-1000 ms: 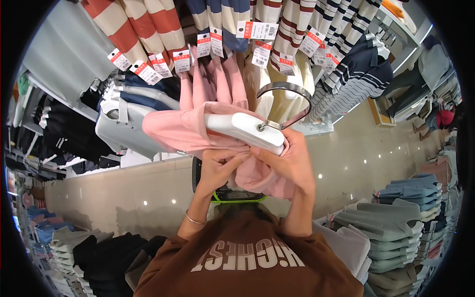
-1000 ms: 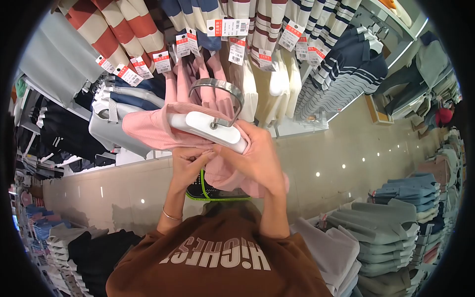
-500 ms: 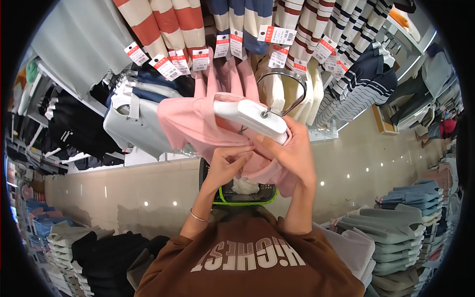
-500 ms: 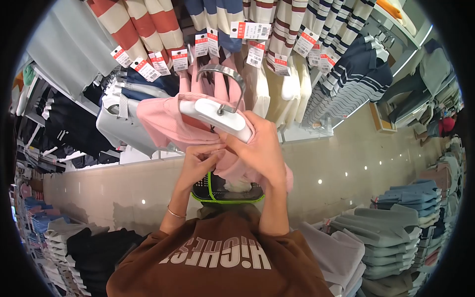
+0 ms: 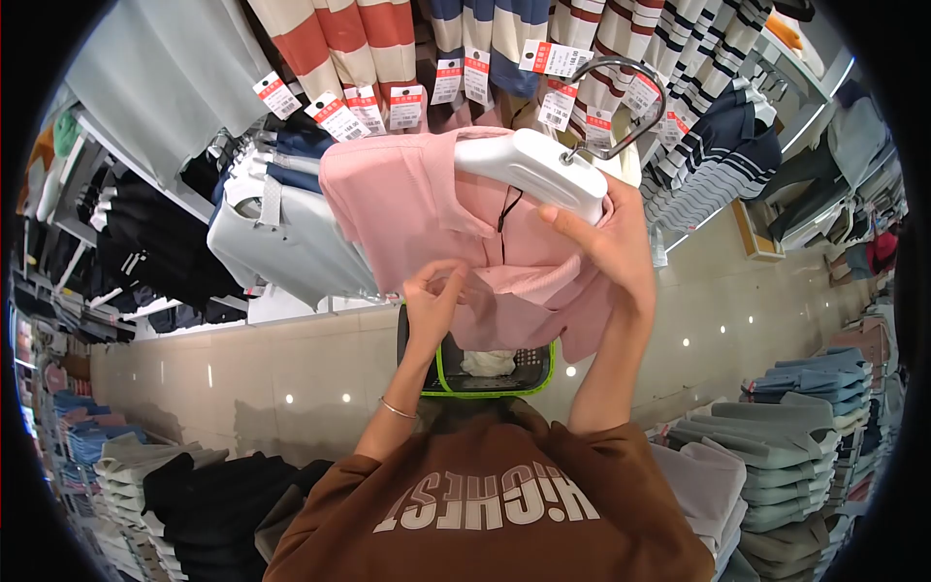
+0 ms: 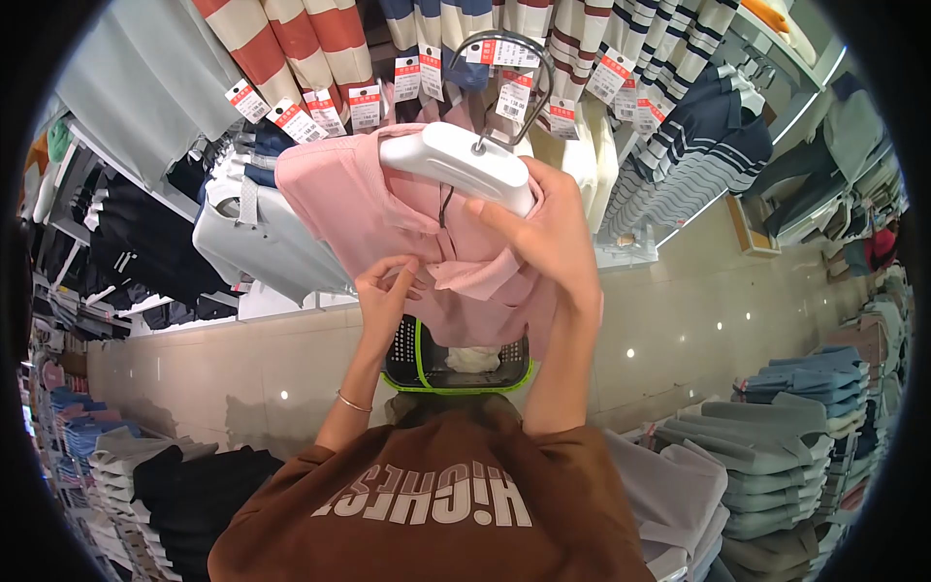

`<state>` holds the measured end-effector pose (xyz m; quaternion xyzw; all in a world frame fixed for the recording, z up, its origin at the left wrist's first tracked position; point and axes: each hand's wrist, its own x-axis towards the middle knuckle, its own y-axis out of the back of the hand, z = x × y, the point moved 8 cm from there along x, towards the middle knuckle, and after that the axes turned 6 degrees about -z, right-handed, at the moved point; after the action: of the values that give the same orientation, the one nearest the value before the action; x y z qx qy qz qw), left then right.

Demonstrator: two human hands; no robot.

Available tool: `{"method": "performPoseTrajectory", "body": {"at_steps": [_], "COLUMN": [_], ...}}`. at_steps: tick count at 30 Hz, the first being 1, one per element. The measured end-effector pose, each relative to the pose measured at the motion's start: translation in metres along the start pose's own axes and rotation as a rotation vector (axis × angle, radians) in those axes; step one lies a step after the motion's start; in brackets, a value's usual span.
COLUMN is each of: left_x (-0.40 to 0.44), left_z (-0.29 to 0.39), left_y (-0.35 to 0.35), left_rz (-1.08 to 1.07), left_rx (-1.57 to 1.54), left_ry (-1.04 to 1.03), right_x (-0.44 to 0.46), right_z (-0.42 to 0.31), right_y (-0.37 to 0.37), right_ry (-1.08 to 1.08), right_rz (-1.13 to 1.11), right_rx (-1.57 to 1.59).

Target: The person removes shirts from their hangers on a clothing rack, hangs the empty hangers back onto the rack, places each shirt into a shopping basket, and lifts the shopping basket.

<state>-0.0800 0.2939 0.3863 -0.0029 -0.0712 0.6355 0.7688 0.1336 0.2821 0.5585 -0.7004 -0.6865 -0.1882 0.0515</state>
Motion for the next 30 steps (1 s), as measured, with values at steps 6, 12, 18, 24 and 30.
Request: {"method": "performPoseTrajectory", "body": {"at_steps": [6,12,18,24,30], "left_x": [-0.010,0.004,0.014,0.015,0.002], "left_z": [0.057,0.027,0.010,0.006,0.011], "left_y": [-0.041,-0.075,-0.077,-0.067,-0.072], "left_rz": [-0.190,-0.580,-0.659,-0.581,-0.919], "left_rx": [0.433,0.989,1.251,1.064,0.930], "left_ry": [-0.266,-0.320,0.026,0.265,0.251], "right_x": [0.003,0.003,0.004,0.005,0.004], "right_z": [0.002,0.000,0.003,0.011,0.021], "right_y": [0.004,0.006,0.017,0.027,0.041], "right_ry": [-0.044,0.065,0.054,0.013,-0.082], "right_rz": [-0.148,-0.173,-0.155,-0.188,-0.136], "right_rx": [0.033,-0.054,-0.107,-0.075,0.085]}}
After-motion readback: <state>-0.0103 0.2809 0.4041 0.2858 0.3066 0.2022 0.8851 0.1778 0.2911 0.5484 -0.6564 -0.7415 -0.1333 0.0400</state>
